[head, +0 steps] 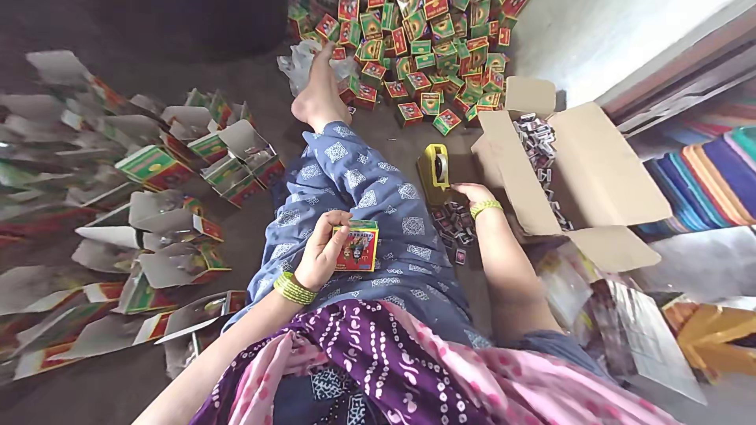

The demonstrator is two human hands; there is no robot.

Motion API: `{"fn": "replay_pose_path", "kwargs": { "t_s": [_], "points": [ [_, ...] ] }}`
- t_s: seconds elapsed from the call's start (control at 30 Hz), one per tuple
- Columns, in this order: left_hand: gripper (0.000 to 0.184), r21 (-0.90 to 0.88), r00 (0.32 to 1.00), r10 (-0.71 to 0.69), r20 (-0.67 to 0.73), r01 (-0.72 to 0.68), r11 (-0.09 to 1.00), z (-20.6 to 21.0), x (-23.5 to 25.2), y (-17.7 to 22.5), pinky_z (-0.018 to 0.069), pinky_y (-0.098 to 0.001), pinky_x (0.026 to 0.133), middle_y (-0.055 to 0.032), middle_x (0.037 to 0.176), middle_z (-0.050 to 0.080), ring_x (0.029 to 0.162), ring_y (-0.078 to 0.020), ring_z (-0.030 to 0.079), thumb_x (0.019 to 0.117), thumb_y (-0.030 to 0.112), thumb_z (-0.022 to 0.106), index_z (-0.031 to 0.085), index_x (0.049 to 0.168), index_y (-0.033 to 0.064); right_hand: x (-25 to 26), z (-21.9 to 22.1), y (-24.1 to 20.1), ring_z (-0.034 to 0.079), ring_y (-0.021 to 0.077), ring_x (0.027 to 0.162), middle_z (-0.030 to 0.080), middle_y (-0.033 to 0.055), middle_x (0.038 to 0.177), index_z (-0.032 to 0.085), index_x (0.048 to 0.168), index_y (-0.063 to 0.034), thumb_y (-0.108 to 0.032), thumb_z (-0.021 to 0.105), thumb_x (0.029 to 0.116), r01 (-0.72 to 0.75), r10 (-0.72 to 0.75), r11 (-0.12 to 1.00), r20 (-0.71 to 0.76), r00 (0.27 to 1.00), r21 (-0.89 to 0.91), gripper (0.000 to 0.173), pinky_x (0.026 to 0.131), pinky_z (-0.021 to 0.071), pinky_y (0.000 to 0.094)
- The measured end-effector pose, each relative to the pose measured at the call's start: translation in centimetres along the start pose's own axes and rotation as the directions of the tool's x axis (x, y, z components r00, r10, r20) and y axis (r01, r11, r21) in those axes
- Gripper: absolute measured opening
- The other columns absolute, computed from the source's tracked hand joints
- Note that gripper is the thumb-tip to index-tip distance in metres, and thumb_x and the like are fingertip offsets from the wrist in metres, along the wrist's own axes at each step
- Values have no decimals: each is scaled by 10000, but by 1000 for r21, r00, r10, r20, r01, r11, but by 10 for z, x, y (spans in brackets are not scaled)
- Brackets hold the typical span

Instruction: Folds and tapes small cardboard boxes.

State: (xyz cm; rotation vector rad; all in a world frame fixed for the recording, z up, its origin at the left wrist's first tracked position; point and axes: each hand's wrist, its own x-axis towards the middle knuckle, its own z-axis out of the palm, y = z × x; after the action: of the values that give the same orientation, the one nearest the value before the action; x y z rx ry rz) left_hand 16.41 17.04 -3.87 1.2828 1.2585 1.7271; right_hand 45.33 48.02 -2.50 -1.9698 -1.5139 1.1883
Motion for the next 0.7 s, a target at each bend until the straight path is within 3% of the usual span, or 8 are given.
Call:
{"fn": "replay_pose_path", "kwargs": {
  "t_s": [0.03,0.1,0.4,0.5,0.6,0.67,0.7],
  "points": [
    [235,1,1000,-3,1,3,1000,1,0,0,562,-301,882,-94,1277,590,1132,-135,611,1062,179,430,569,1162,17,-9,0,3,635,277,1181,697,139,1249,746,1207,-107,-264,801,887,-10,10,1000,-8,1000,-10,361,1005,501,523],
    [237,5,1000,-12,7,12,1000,2,0,1,558,-316,914,-96,1273,591,1143,-143,610,1063,177,427,568,1162,15,-20,2,6,632,290,1208,696,144,1257,736,1223,-105,-302,776,916,-25,26,999,8,1000,-40,367,1044,484,539],
    [241,11,1000,-7,-9,7,1000,1,-3,3,564,-306,885,-96,1270,595,1120,-139,620,1059,173,428,570,1169,12,-18,15,17,653,268,1093,711,168,1165,737,1173,-55,-304,802,904,36,-37,999,-46,998,-31,372,982,497,465],
    [257,29,1000,-4,-8,4,1000,2,-3,2,563,-313,894,-110,1266,604,1116,-143,625,1057,168,426,562,1183,-10,-15,16,16,646,321,1150,715,183,1171,750,1148,-55,-318,788,917,116,-135,964,-69,988,-238,352,1027,474,524],
    [248,26,1000,9,-4,-9,1000,2,-4,1,560,-319,913,-105,1269,605,1125,-144,623,1057,161,432,562,1183,-7,-23,16,9,652,380,1166,717,197,1172,762,1131,-97,-297,712,952,93,-174,822,-93,980,-562,273,1006,485,598],
    [241,25,1000,14,-13,-14,1000,2,-2,1,562,-317,912,-107,1270,603,1122,-142,624,1057,157,437,560,1181,-9,-28,15,5,652,370,1169,715,202,1171,756,1132,-79,-277,707,955,117,-181,827,-64,981,-550,270,1018,480,590],
    [242,22,1000,13,-24,-12,1000,2,-2,2,560,-317,911,-106,1272,601,1122,-141,623,1057,156,441,556,1190,-9,-32,16,2,658,348,1150,721,191,1150,758,1121,-66,-256,717,954,181,-221,868,-34,975,-461,256,1019,481,570]
  ]
}}
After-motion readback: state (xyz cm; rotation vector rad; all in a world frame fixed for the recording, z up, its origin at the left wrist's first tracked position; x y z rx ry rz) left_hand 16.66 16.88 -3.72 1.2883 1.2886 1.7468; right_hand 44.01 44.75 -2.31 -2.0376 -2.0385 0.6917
